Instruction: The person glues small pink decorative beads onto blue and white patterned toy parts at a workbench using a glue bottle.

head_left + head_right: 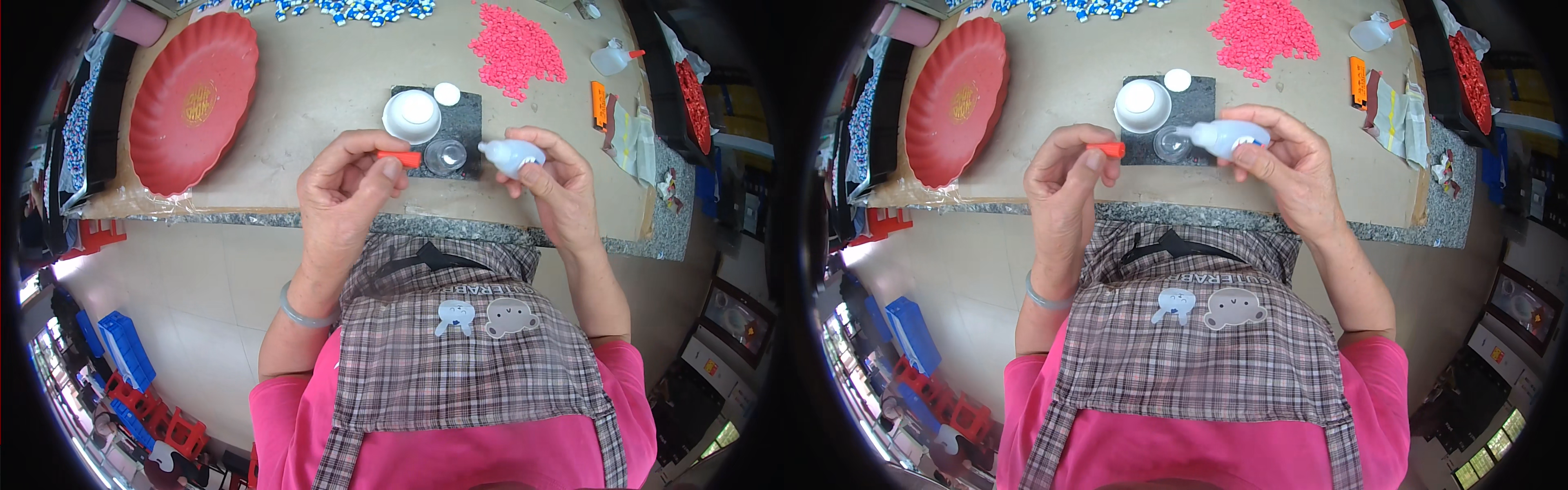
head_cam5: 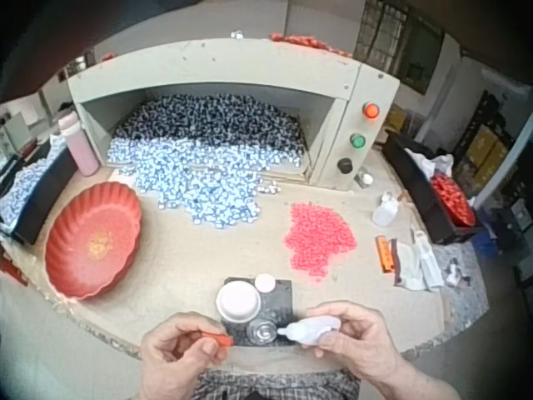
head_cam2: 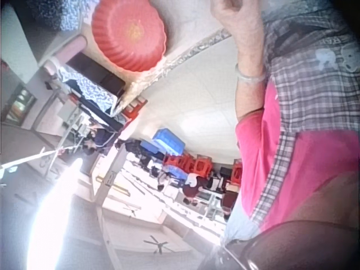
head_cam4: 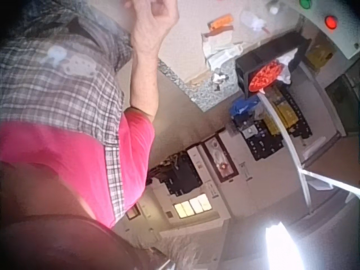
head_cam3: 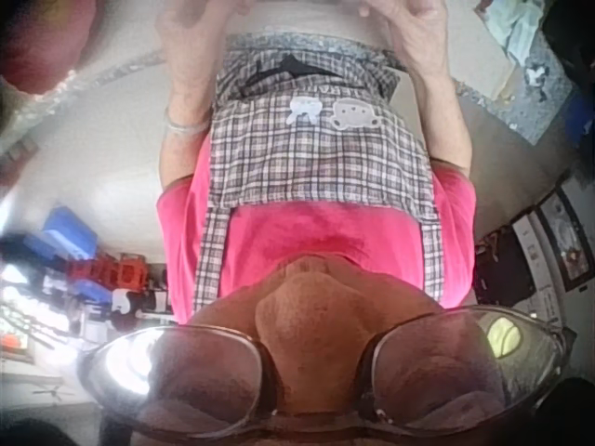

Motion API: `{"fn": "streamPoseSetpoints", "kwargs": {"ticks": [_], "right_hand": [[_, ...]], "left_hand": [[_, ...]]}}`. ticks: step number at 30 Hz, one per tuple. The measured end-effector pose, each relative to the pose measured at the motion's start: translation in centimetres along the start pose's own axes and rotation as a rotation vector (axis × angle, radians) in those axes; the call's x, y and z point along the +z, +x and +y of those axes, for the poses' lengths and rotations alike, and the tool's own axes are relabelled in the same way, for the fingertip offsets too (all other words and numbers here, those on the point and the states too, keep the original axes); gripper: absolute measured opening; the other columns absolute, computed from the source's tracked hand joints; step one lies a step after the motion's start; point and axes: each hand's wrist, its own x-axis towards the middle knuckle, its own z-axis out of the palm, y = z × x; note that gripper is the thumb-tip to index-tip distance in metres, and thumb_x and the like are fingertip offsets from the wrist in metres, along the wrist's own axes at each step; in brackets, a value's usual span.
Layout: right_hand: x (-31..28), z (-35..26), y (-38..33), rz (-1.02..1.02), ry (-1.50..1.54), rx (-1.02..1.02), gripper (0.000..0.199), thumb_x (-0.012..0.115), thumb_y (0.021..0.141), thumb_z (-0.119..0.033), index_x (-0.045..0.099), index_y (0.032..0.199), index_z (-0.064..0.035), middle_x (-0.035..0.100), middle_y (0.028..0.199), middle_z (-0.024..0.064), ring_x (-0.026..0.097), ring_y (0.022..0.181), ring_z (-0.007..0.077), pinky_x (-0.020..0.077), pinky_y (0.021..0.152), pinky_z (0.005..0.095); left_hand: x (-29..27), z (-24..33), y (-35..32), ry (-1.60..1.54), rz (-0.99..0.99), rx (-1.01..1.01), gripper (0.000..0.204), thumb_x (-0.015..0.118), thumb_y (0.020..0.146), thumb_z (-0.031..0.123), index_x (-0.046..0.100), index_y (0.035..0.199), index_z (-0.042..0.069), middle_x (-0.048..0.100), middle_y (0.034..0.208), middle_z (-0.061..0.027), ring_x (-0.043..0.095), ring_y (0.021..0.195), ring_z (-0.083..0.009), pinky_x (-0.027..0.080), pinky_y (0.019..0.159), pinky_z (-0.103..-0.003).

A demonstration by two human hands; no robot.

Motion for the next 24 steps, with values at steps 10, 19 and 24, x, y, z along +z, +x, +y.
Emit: {"fn": "streamPoseSetpoints", "kwargs": {"ticks": [10,19,24], "right_hand": [[0.6,0.8,-1.2,-0.053,0.079,-0.084,0.033,0.062,0.088,0.004,0.056,0.12,0.0025,0.06,0.117,0.0091,0.06,0.101,0.0126,0.0514,0.086,0.0263],[0.6,1.0,-1.4,-0.053,0.015,-0.142,0.031,0.062,0.087,0.006,0.058,0.118,0.0017,0.059,0.115,0.008,0.059,0.105,0.0136,0.0509,0.089,0.0272],[0.6,1.2,-1.3,-0.054,-0.089,-0.194,0.03,0.063,0.086,0.005,0.061,0.116,-0.0004,0.059,0.115,0.008,0.059,0.105,0.0151,0.0522,0.088,0.0286]], "left_hand": [[2.1,0.2,-0.2,-0.011,-0.108,-0.044,0.014,0.06,0.088,-0.003,0.064,0.102,-0.001,0.066,0.089,-0.0046,0.059,0.075,-0.0069,0.049,0.066,-0.02],[2.3,0.2,-0.2,0.178,-0.159,0.07,0.017,0.062,0.085,-0.005,0.065,0.101,-0.003,0.064,0.096,-0.0071,0.061,0.083,-0.0095,0.05,0.072,-0.023],[2.7,0.5,0.0,0.293,-0.145,0.104,0.016,0.064,0.081,-0.007,0.067,0.096,-0.001,0.064,0.091,-0.0077,0.062,0.08,-0.0112,0.051,0.07,-0.024]]}}
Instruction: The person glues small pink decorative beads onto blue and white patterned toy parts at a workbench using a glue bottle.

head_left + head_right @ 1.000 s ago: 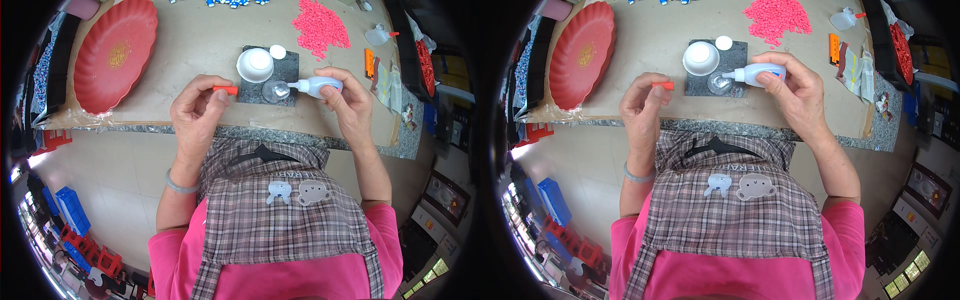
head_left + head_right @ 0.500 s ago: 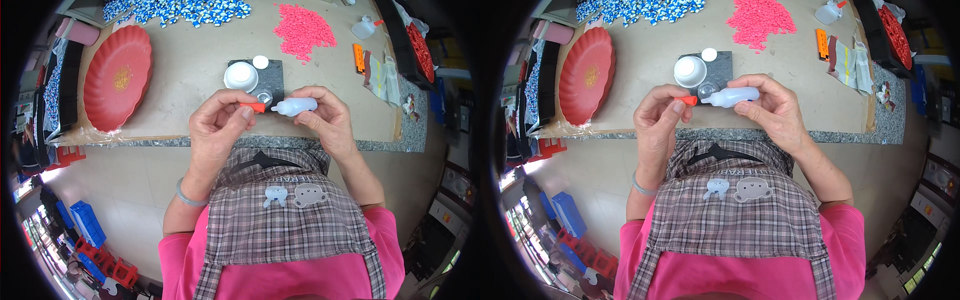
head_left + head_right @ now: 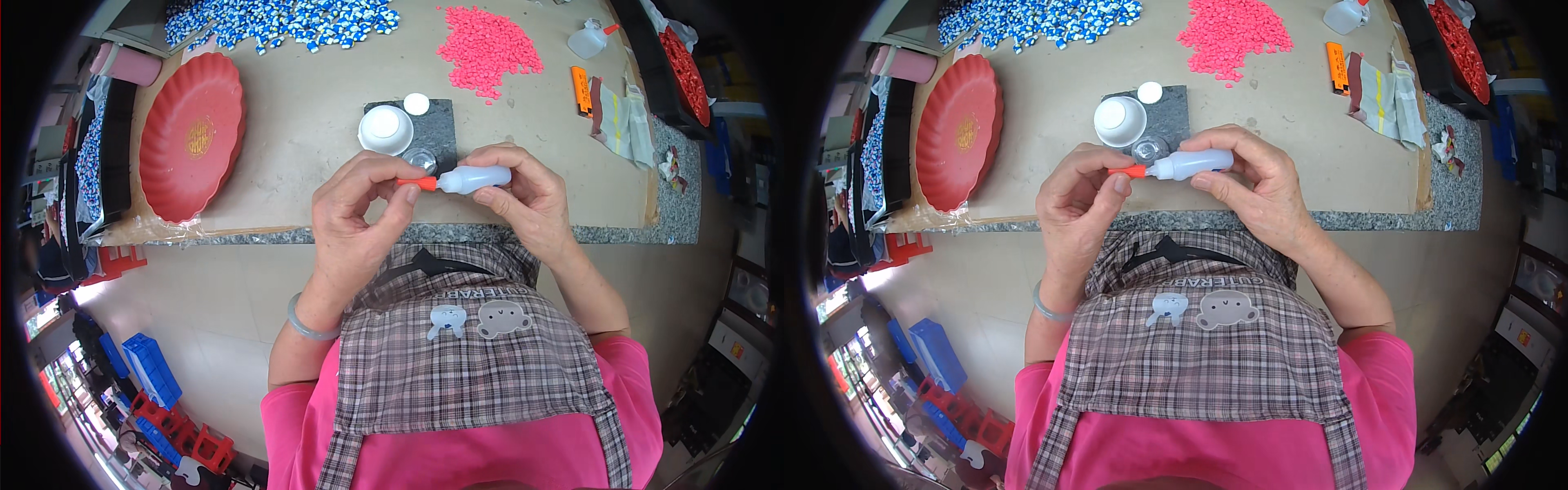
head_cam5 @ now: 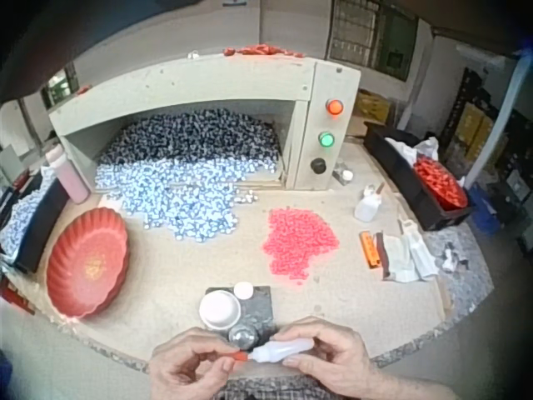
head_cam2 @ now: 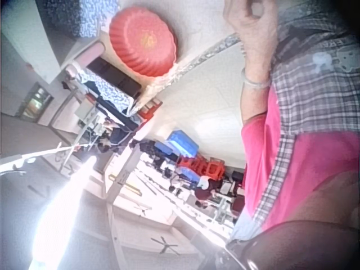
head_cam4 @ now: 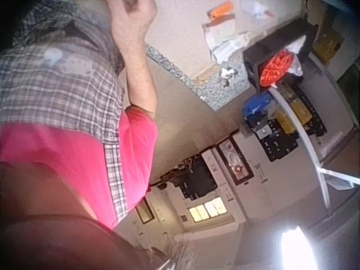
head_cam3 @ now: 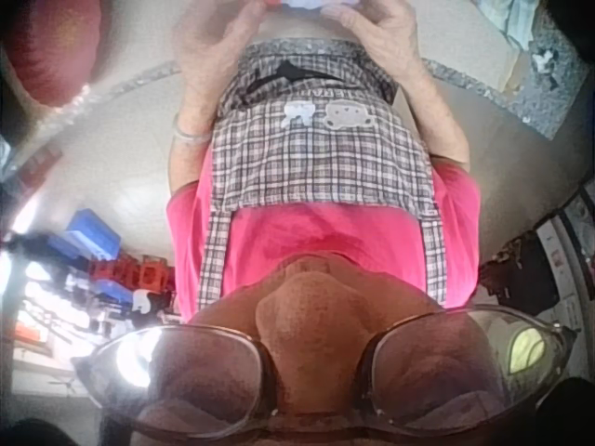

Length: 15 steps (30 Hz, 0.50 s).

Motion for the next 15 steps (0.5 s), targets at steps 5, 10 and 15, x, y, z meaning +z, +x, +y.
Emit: {"fn": "streamPoseSetpoints", "kwargs": {"ticks": [5,10,15], "right_hand": [[-0.5,-0.4,0.2,-0.004,-0.308,-0.153,0.033,0.065,0.082,0.004,0.062,0.114,-0.0013,0.062,0.109,0.0099,0.063,0.099,0.0197,0.0526,0.083,0.0294],[-1.0,-1.1,0.4,-0.041,-0.692,-0.297,0.033,0.067,0.08,0.0,0.061,0.113,-0.0033,0.064,0.104,0.0115,0.065,0.093,0.0272,0.0526,0.08,0.0321],[-2.3,-1.8,-0.5,-0.008,-0.465,-0.178,0.028,0.066,0.082,-0.004,0.062,0.109,-0.0016,0.064,0.114,0.0131,0.063,0.102,0.0264,0.0492,0.087,0.0381]], "left_hand": [[0.7,0.8,0.7,0.34,-0.031,0.23,0.018,0.067,0.076,-0.008,0.068,0.092,0.0,0.065,0.085,-0.0088,0.064,0.071,-0.0153,0.052,0.062,-0.025],[0.9,1.8,0.9,0.541,-0.132,0.362,0.026,0.071,0.073,-0.007,0.068,0.097,0.001,0.064,0.084,-0.01,0.063,0.069,-0.0174,0.051,0.059,-0.026],[1.4,3.0,0.7,0.465,-0.169,0.294,0.044,0.073,0.072,-0.005,0.062,0.114,-0.001,0.062,0.083,-0.0094,0.058,0.067,-0.017,0.049,0.063,-0.028]]}}
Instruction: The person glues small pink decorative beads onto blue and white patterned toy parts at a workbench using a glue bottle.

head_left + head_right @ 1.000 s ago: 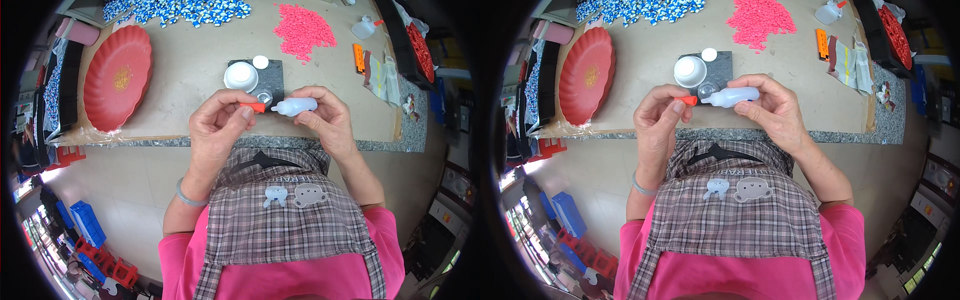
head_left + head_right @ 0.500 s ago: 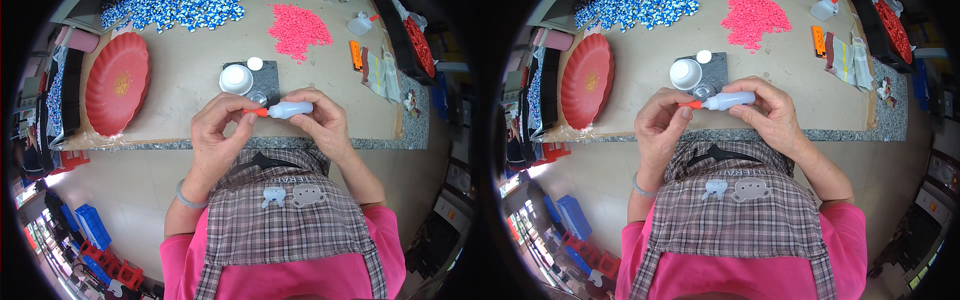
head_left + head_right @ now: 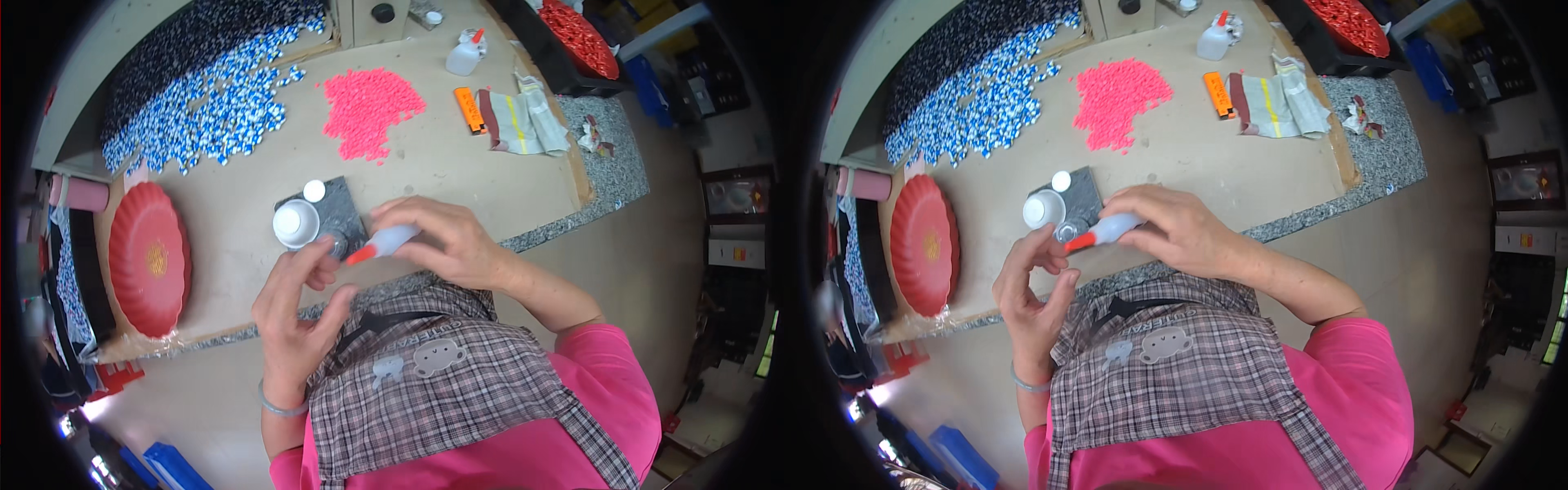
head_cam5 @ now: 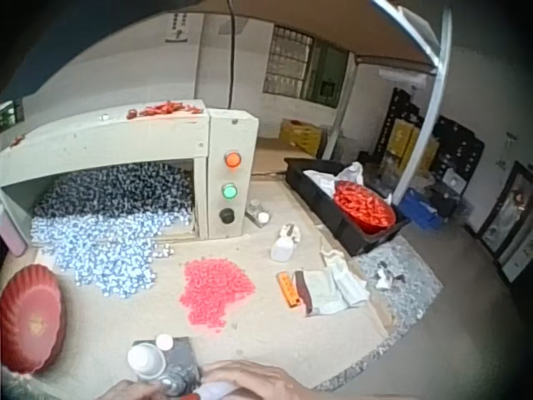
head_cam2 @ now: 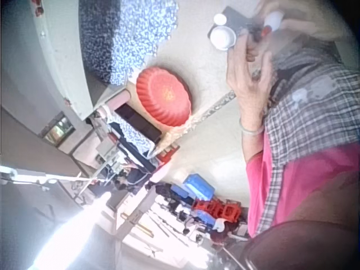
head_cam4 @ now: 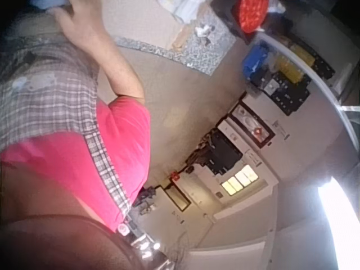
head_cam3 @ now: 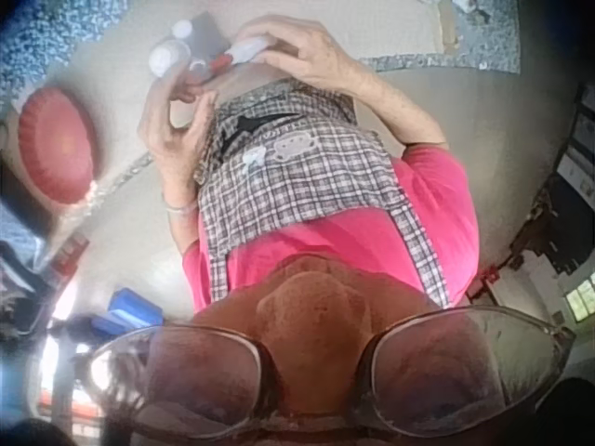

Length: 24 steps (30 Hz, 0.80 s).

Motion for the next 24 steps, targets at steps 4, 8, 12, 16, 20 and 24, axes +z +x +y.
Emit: {"fn": "streamPoseSetpoints", "kwargs": {"ticks": [4,8,12,16,20,24], "right_hand": [[-5.6,1.8,0.6,0.245,-0.261,-0.082,0.026,0.069,0.083,-0.007,0.061,0.108,-0.0018,0.061,0.117,0.0111,0.06,0.102,0.0214,0.0474,0.089,0.0351],[-12.9,6.3,2.5,0.611,-0.148,0.14,0.032,0.075,0.078,-0.019,0.065,0.102,-0.0013,0.065,0.097,0.0075,0.059,0.084,0.0143,0.0487,0.076,0.0291],[-18.1,10.9,4.7,0.651,-0.608,0.294,0.033,0.076,0.078,-0.018,0.063,0.103,0.0004,0.069,0.094,0.0072,0.065,0.087,0.015,0.0513,0.081,0.0307],[-19.5,13.3,5.2,0.602,-0.776,0.481,0.04,0.078,0.076,-0.025,0.066,0.105,-0.0002,0.071,0.095,0.014,0.068,0.087,0.0214,0.0535,0.082,0.0334],[-20.7,14.4,4.6,0.588,-0.714,0.517,0.042,0.078,0.076,-0.026,0.065,0.11,-0.0034,0.071,0.097,0.0117,0.068,0.089,0.0208,0.0531,0.083,0.0323],[-17.8,9.9,3.6,0.748,-1.006,0.197,0.045,0.076,0.079,-0.023,0.062,0.119,-0.007,0.07,0.096,0.006,0.065,0.082,0.019,0.0511,0.082,0.0315]], "left_hand": [[-0.6,-0.8,-0.1,0.029,0.06,-0.033,0.041,0.071,0.075,-0.004,0.062,0.115,-0.001,0.063,0.084,-0.0088,0.058,0.069,-0.0158,0.048,0.064,-0.027],[-1.6,-1.8,-0.8,0.092,0.109,-0.104,0.031,0.065,0.081,-0.004,0.063,0.112,-0.001,0.062,0.084,-0.0088,0.058,0.07,-0.014,0.048,0.064,-0.027],[-2.4,-3.1,-1.4,0.118,0.162,-0.143,0.026,0.062,0.084,-0.004,0.064,0.11,-0.001,0.062,0.084,-0.0083,0.058,0.071,-0.0138,0.048,0.065,-0.026],[-2.8,-4.3,-1.7,0.156,0.207,-0.205,0.023,0.061,0.086,-0.004,0.064,0.108,-0.001,0.062,0.085,-0.0081,0.059,0.073,-0.0145,0.048,0.066,-0.026],[-3.4,-5.0,-1.5,0.175,0.209,-0.21,0.02,0.06,0.088,-0.002,0.065,0.107,-0.001,0.062,0.085,-0.0085,0.06,0.075,-0.0153,0.048,0.066,-0.026],[-4.1,-5.6,-1.0,0.222,0.205,-0.234,0.019,0.06,0.088,-0.001,0.065,0.106,-0.001,0.062,0.085,-0.0083,0.06,0.076,-0.0153,0.048,0.066,-0.026]]}}
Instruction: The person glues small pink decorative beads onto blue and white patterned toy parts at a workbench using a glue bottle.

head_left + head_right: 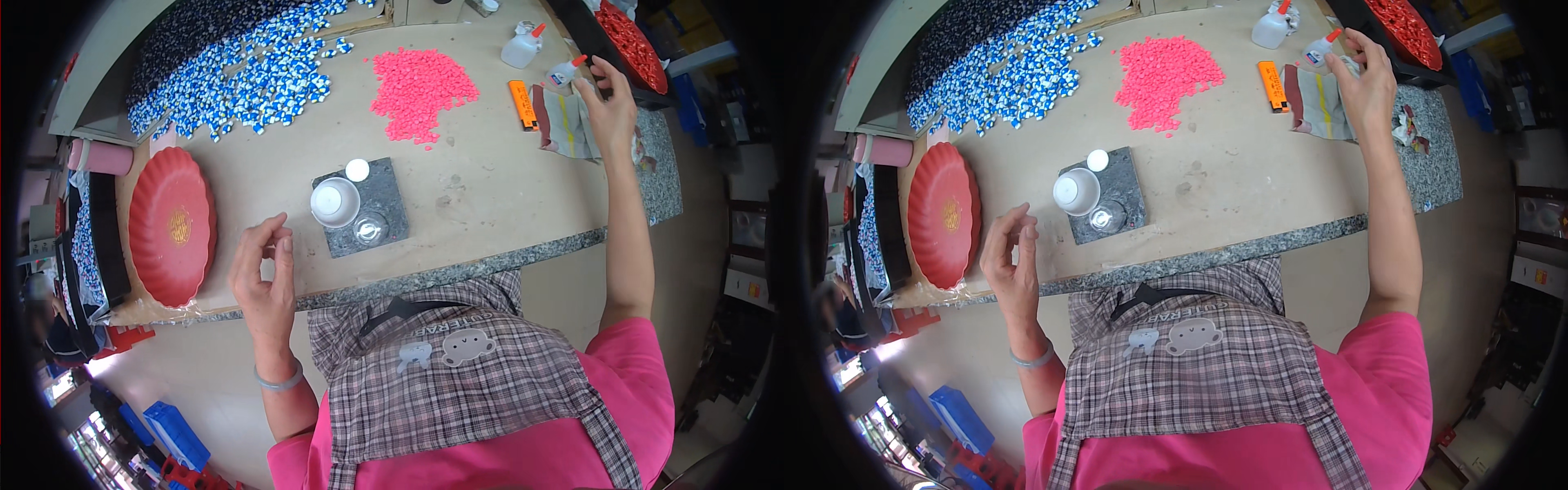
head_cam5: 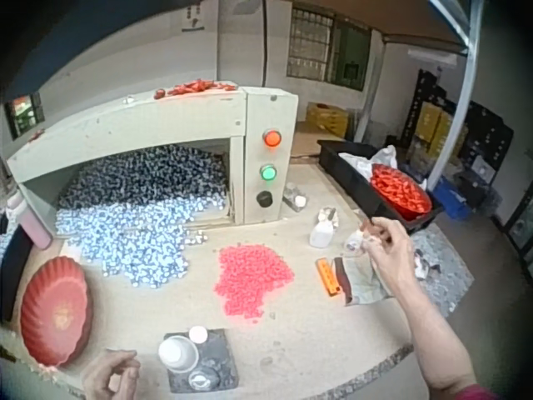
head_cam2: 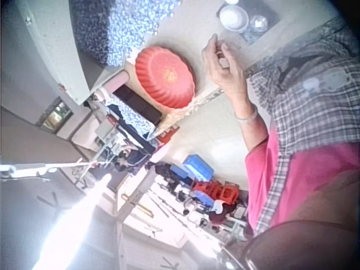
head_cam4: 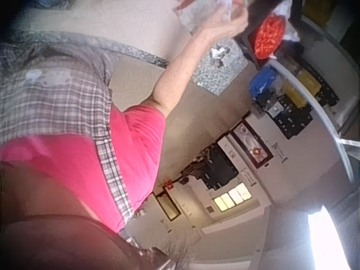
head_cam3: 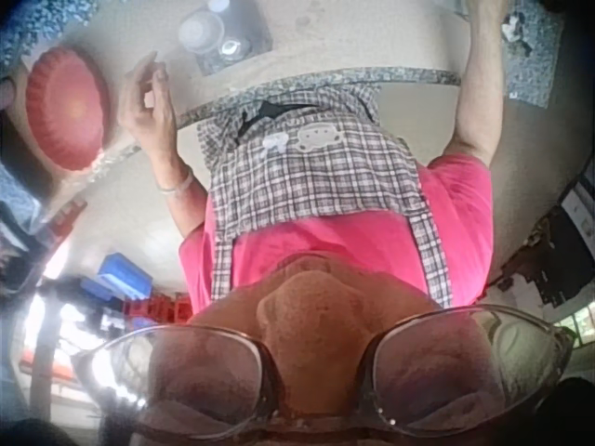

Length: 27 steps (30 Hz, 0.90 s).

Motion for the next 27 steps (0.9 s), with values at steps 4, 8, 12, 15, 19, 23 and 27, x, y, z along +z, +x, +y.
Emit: {"fn": "streamPoseSetpoints", "kwargs": {"ticks": [4,8,12,15,19,23,27], "right_hand": [[-1.6,-8.0,-4.9,-0.398,0.375,-0.061,0.015,0.064,0.086,-0.009,0.065,0.101,-0.0045,0.066,0.094,0.0086,0.064,0.083,0.0215,0.0506,0.076,0.0354],[2.1,-12.1,-7.0,-0.412,0.514,-0.403,0.012,0.064,0.083,-0.005,0.066,0.095,-0.004,0.064,0.093,0.0098,0.062,0.088,0.0268,0.0504,0.079,0.0359],[5.2,-14.7,-6.3,-0.412,0.52,-0.543,0.015,0.066,0.081,-0.005,0.067,0.096,-0.0048,0.062,0.105,0.0093,0.058,0.101,0.0279,0.0487,0.085,0.0379],[6.3,-15.5,-6.0,-0.361,0.481,-0.665,0.019,0.068,0.079,-0.008,0.068,0.098,-0.0063,0.06,0.111,0.0082,0.056,0.106,0.0279,0.0481,0.087,0.0394],[7.0,-15.3,-5.7,-0.355,0.457,-0.716,0.023,0.07,0.077,-0.011,0.069,0.1,-0.0071,0.06,0.113,0.0079,0.055,0.109,0.0273,0.0477,0.089,0.0401],[7.5,-13.7,-5.2,-0.357,0.404,-0.742,0.023,0.068,0.078,-0.007,0.069,0.1,-0.0073,0.061,0.114,0.0081,0.056,0.109,0.0268,0.0489,0.089,0.0385],[6.9,-12.1,-4.0,-0.41,0.504,-0.808,0.021,0.064,0.08,-0.001,0.069,0.1,-0.0051,0.065,0.106,0.0089,0.062,0.1,0.0262,0.0523,0.084,0.0351]], "left_hand": [[0.1,-0.6,2.6,0.099,0.011,0.01,0.016,0.059,0.089,0.0,0.066,0.103,0.001,0.062,0.086,-0.0077,0.06,0.076,-0.0155,0.047,0.063,-0.028],[1.0,-2.1,6.3,0.091,0.002,0.099,0.016,0.06,0.088,0.001,0.066,0.103,0.003,0.062,0.091,-0.008,0.061,0.081,-0.0162,0.048,0.063,-0.028],[2.1,-3.0,8.8,0.127,-0.005,0.149,0.018,0.062,0.085,0.001,0.066,0.102,0.003,0.061,0.1,-0.011,0.062,0.084,-0.021,0.05,0.067,-0.032],[3.2,-4.6,10.4,0.205,0.002,0.191,0.021,0.064,0.082,0.002,0.065,0.103,0.003,0.059,0.105,-0.0131,0.06,0.092,-0.0266,0.049,0.076,-0.037],[4.6,-5.6,12.5,0.338,0.051,0.321,0.026,0.064,0.079,0.002,0.065,0.105,0.004,0.057,0.106,-0.0144,0.053,0.101,-0.0324,0.044,0.089,-0.042],[6.4,-5.0,14.7,0.383,0.052,0.412,0.026,0.064,0.081,0.004,0.066,0.107,0.004,0.058,0.105,-0.0144,0.055,0.099,-0.0315,0.044,0.088,-0.04],[7.8,-5.2,16.3,0.42,0.034,0.469,0.022,0.063,0.082,0.003,0.067,0.104,0.003,0.059,0.098,-0.0142,0.057,0.092,-0.0311,0.047,0.082,-0.039]]}}
